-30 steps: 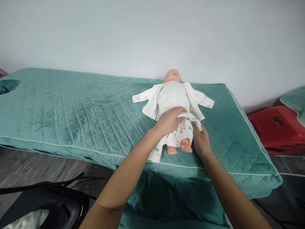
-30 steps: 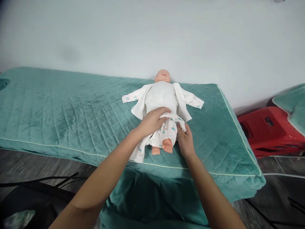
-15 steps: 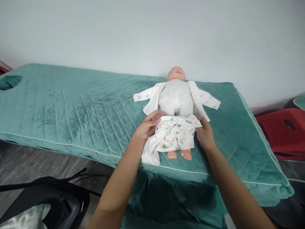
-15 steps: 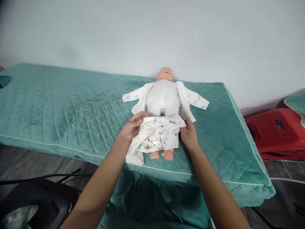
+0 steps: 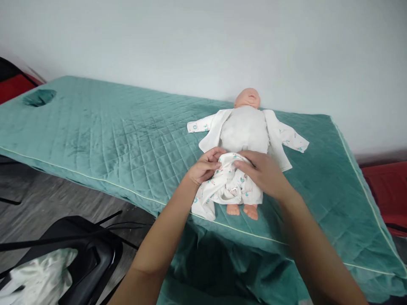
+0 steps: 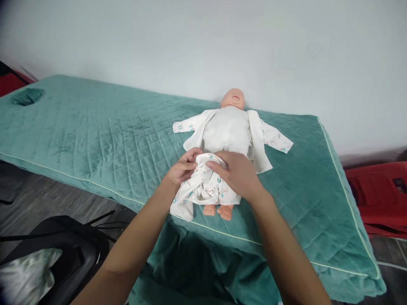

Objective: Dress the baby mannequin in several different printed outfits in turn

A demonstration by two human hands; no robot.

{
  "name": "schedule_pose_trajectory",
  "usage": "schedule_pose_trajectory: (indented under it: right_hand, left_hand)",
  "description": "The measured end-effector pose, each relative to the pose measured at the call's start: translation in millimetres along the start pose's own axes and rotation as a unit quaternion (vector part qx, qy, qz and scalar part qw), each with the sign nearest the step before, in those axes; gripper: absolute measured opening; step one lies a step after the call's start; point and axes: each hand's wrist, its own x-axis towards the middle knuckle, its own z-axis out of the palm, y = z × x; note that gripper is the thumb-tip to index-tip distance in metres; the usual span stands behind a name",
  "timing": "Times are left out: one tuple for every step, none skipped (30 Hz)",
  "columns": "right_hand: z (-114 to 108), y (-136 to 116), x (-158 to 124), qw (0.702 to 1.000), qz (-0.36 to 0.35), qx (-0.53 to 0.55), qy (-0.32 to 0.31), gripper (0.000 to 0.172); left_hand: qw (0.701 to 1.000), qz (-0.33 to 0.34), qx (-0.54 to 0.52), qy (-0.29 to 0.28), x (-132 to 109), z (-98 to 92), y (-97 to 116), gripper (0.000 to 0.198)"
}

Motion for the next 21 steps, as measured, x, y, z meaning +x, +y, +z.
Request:
schedule_pose_trajectory:
  right_hand:
    - [-3, -4, 12, 0.998, 0.012, -0.006, -0.066, 0.030]
    - [-5, -5, 23, 0.992, 0.017, 0.003, -0.128, 0.031]
    - [-6, -5, 32, 0.982, 0.020, 0.026, -0.184, 0.031]
    - [-6, -2, 37, 0.972, 0.020, 0.061, -0.225, 0.031]
    - [-6, 3, 41, 0.963, 0.022, 0.106, -0.245, 0.031]
    - [-6, 10, 42, 0.956, 0.032, 0.158, -0.244, 0.029]
    - [-6, 17, 42, 0.950, 0.048, 0.213, -0.224, 0.027]
    - [-5, 24, 41, 0.941, 0.069, 0.269, -0.193, 0.025]
    - [-5, 31, 40, 0.929, 0.090, 0.322, -0.160, 0.024]
    - [-5, 36, 38, 0.912, 0.109, 0.372, -0.130, 0.025]
    - [-4, 39, 37, 0.894, 0.124, 0.416, -0.111, 0.026]
    - [-3, 41, 37, 0.878, 0.134, 0.449, -0.099, 0.027]
    - [-2, 41, 37, 0.866, 0.139, 0.473, -0.089, 0.027]
    - [0, 41, 38, 0.859, 0.142, 0.485, -0.080, 0.026]
    - [1, 39, 38, 0.859, 0.141, 0.486, -0.072, 0.026]
    - [3, 37, 39, 0.865, 0.137, 0.478, -0.067, 0.026]
    - [6, 34, 39, 0.876, 0.129, 0.460, -0.064, 0.027]
    - [8, 32, 39, 0.891, 0.115, 0.434, -0.062, 0.027]
    - [11, 30, 39, 0.909, 0.097, 0.401, -0.058, 0.028]
    - [14, 29, 38, 0.927, 0.075, 0.365, -0.051, 0.029]
    - [17, 27, 38, 0.942, 0.052, 0.330, -0.042, 0.029]
  left_hand:
    - [1.000, -0.002, 0.004, 0.000, 1, -0.9, 0, 0.051]
    - [1.000, -0.001, 0.006, -0.002, 1, -2.0, -1, 0.051]
    - [1.000, 0.001, 0.006, -0.004, 2, -3.1, -1, 0.050]
    - [1.000, 0.006, 0.003, -0.007, 3, -4.1, -1, 0.049]
    - [1.000, 0.010, -0.002, -0.010, 4, -5.0, -2, 0.047]
    - [1.000, 0.010, -0.007, -0.015, 4, -5.7, -2, 0.046]
    - [1.000, 0.005, -0.010, -0.023, 5, -6.2, -2, 0.045]
    - [0.999, -0.005, -0.011, -0.035, 6, -6.5, -2, 0.047]
    - [0.999, -0.018, -0.009, -0.049, 6, -6.6, -2, 0.051]
    - [0.998, -0.029, -0.004, -0.062, 6, -6.5, -2, 0.057]
    - [0.997, -0.037, 0.003, -0.073, 6, -6.5, -2, 0.063]
    - [0.996, -0.042, 0.010, -0.080, 6, -6.5, -3, 0.069]
    - [0.995, -0.045, 0.018, -0.084, 5, -6.6, -3, 0.072]
    - [0.995, -0.047, 0.027, -0.084, 4, -6.9, -3, 0.073]
    - [0.995, -0.050, 0.037, -0.083, 3, -7.2, -4, 0.072]
    - [0.994, -0.054, 0.045, -0.083, 3, -7.7, -5, 0.070]
    - [0.994, -0.057, 0.052, -0.084, 2, -8.2, -5, 0.067]
    - [0.993, -0.059, 0.057, -0.084, 2, -8.7, -6, 0.064]
    - [0.993, -0.061, 0.060, -0.083, 2, -9.1, -7, 0.060]
    - [0.993, -0.063, 0.061, -0.082, 1, -9.4, -8, 0.057]
    - [0.993, -0.064, 0.061, -0.079, 1, -9.6, -8, 0.054]
